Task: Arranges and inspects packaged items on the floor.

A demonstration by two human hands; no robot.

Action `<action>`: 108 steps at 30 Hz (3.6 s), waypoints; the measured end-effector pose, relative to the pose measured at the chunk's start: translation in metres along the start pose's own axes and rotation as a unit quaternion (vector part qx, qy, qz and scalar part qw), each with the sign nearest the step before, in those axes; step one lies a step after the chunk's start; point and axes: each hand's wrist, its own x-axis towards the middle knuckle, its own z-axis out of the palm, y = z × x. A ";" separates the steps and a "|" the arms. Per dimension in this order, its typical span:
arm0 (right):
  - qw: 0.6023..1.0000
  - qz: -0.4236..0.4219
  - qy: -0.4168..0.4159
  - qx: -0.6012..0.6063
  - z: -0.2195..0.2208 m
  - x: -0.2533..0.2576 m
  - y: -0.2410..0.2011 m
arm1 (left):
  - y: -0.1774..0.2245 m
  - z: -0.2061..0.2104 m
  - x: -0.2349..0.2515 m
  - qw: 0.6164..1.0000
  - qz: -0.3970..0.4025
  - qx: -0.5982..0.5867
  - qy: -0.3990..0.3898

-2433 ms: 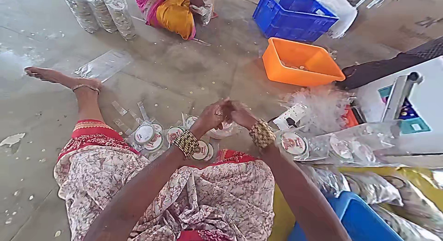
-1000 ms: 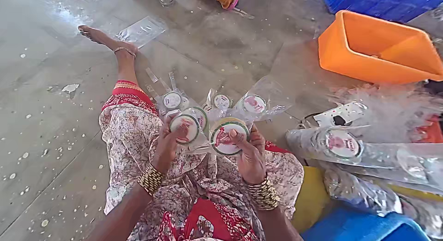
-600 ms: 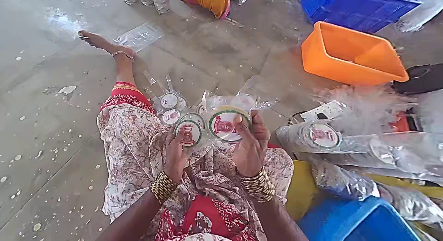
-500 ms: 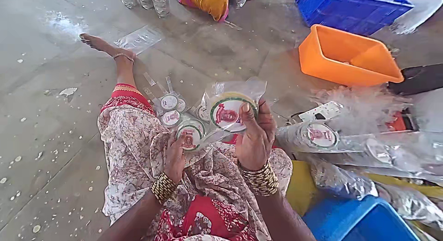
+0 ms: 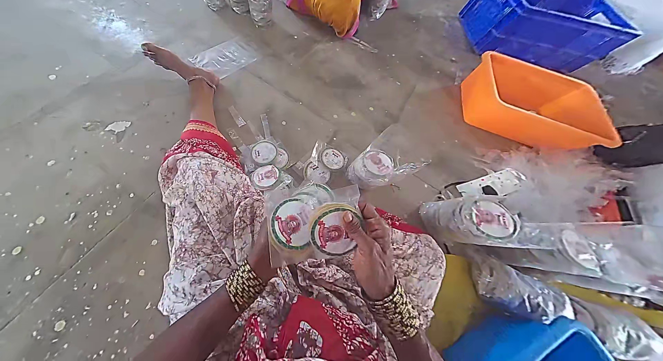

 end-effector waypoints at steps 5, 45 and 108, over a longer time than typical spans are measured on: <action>0.980 0.131 0.103 -0.108 0.002 0.000 0.023 | -0.009 0.005 -0.009 0.998 -0.040 0.001 0.037; 0.886 -0.021 -0.064 -0.460 -0.073 0.056 0.121 | -0.058 0.002 0.143 0.950 0.065 0.274 -0.137; 0.937 -0.010 -0.211 -0.278 -0.079 0.072 -0.048 | 0.045 0.131 0.064 0.942 -0.136 0.189 -0.242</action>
